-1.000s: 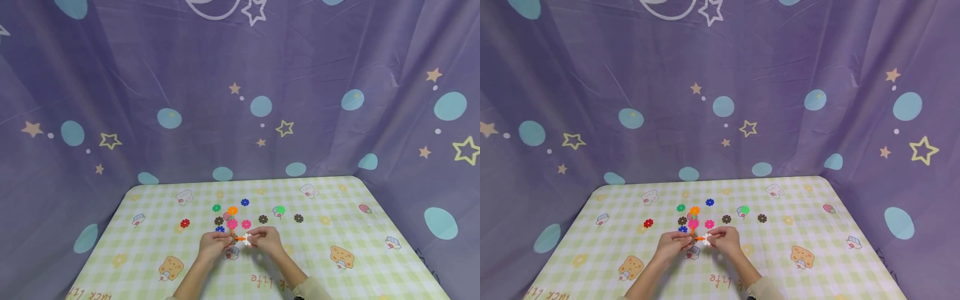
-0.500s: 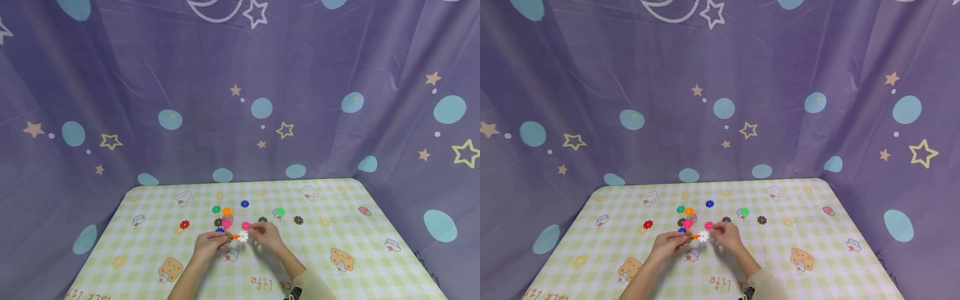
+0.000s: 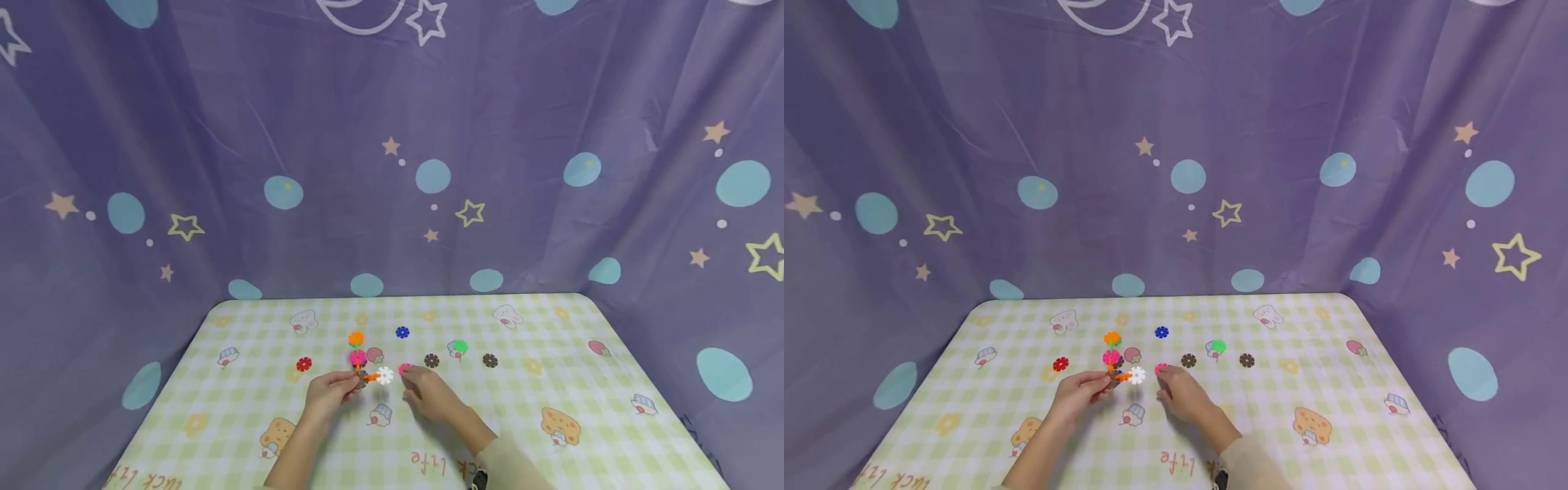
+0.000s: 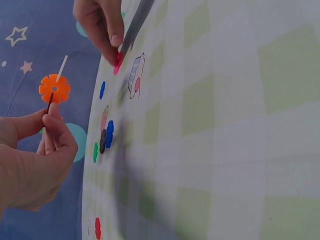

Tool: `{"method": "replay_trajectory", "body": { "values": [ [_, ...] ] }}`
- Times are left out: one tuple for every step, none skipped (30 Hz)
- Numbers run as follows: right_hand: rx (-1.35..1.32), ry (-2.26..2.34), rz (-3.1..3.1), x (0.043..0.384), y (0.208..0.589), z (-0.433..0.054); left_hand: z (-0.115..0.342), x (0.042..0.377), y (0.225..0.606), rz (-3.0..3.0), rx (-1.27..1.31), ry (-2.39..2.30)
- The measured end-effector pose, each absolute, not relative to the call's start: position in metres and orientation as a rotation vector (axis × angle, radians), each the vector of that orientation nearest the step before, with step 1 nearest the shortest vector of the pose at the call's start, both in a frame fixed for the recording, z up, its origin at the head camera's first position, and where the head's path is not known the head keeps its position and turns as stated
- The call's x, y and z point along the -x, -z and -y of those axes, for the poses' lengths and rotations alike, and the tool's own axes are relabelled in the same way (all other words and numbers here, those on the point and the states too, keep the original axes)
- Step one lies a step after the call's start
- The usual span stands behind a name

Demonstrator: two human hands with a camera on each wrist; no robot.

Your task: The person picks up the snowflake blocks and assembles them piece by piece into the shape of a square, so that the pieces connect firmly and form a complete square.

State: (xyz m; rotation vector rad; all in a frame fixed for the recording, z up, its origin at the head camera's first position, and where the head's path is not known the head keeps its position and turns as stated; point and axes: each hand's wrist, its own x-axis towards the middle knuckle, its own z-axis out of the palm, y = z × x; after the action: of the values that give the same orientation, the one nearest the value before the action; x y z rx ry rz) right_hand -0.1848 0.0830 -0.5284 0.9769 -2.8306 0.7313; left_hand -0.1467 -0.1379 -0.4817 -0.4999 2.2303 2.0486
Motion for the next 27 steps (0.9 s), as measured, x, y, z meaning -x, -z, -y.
{"method": "replay_trajectory", "body": {
  "values": [
    [-0.957,-0.725,2.830,0.184,0.528,-0.083,0.139,0.147,0.482,-2.225,0.503,-2.052],
    [-0.939,-0.716,2.825,0.182,0.527,-0.084,0.139,0.148,0.481,-2.219,0.513,-2.054],
    [-0.918,-0.711,2.829,0.181,0.527,-0.085,0.140,0.148,0.481,-2.217,0.520,-2.052],
    [-0.904,-0.709,2.826,0.179,0.526,-0.087,0.140,0.148,0.481,-2.210,0.526,-2.054],
    [-0.892,-0.709,2.824,0.178,0.526,-0.089,0.140,0.148,0.481,-2.201,0.530,-2.055],
    [-0.880,-0.712,2.828,0.175,0.525,-0.091,0.140,0.148,0.482,-2.198,0.532,-2.051],
    [-0.867,-0.712,2.835,0.173,0.525,-0.093,0.140,0.148,0.482,-2.197,0.533,-2.045],
    [-0.856,-0.713,2.840,0.171,0.524,-0.095,0.140,0.148,0.482,-2.196,0.536,-2.039],
    [-0.853,-0.713,2.839,0.168,0.523,-0.098,0.140,0.147,0.483,-2.195,0.535,-2.034],
    [-0.849,-0.713,2.839,0.166,0.523,-0.101,0.140,0.147,0.483,-2.196,0.535,-2.028],
    [-0.841,-0.709,2.843,0.164,0.522,-0.103,0.139,0.146,0.483,-2.195,0.534,-2.025],
    [-0.833,-0.712,2.847,0.161,0.521,-0.106,0.139,0.146,0.484,-2.197,0.532,-2.020],
    [-0.830,-0.720,2.848,0.160,0.521,-0.108,0.139,0.145,0.484,-2.200,0.533,-2.018],
    [-0.829,-0.732,2.846,0.159,0.520,-0.111,0.139,0.145,0.484,-2.204,0.535,-2.017],
    [-0.822,-0.748,2.850,0.158,0.519,-0.113,0.139,0.145,0.484,-2.209,0.536,-2.013],
    [-0.807,-0.767,2.859,0.157,0.519,-0.115,0.139,0.145,0.485,-2.210,0.536,-2.013],
    [-0.795,-0.785,2.864,0.157,0.519,-0.117,0.139,0.145,0.485,-2.213,0.535,-2.010],
    [-0.783,-0.805,2.870,0.157,0.520,-0.118,0.139,0.145,0.485,-2.216,0.534,-2.003],
    [-0.771,-0.820,2.872,0.157,0.521,-0.120,0.138,0.145,0.485,-2.216,0.532,-2.002],
    [-0.765,-0.823,2.869,0.158,0.522,-0.121,0.138,0.144,0.485,-2.216,0.527,-1.999],
    [-0.752,-0.824,2.870,0.158,0.523,-0.122,0.137,0.144,0.485,-2.214,0.523,-1.997],
    [-0.747,-0.820,2.864,0.159,0.524,-0.123,0.137,0.144,0.485,-2.211,0.516,-1.996],
    [-0.743,-0.815,2.858,0.160,0.525,-0.123,0.137,0.144,0.485,-2.212,0.508,-1.995],
    [-0.740,-0.807,2.854,0.161,0.526,-0.124,0.136,0.144,0.485,-2.211,0.502,-1.998],
    [-0.739,-0.794,2.846,0.163,0.526,-0.124,0.136,0.143,0.485,-2.207,0.501,-1.999],
    [-0.741,-0.780,2.840,0.164,0.527,-0.124,0.135,0.143,0.485,-2.205,0.500,-2.000],
    [-0.735,-0.771,2.840,0.165,0.527,-0.124,0.134,0.143,0.486,-2.201,0.498,-2.000]
  ]
}}
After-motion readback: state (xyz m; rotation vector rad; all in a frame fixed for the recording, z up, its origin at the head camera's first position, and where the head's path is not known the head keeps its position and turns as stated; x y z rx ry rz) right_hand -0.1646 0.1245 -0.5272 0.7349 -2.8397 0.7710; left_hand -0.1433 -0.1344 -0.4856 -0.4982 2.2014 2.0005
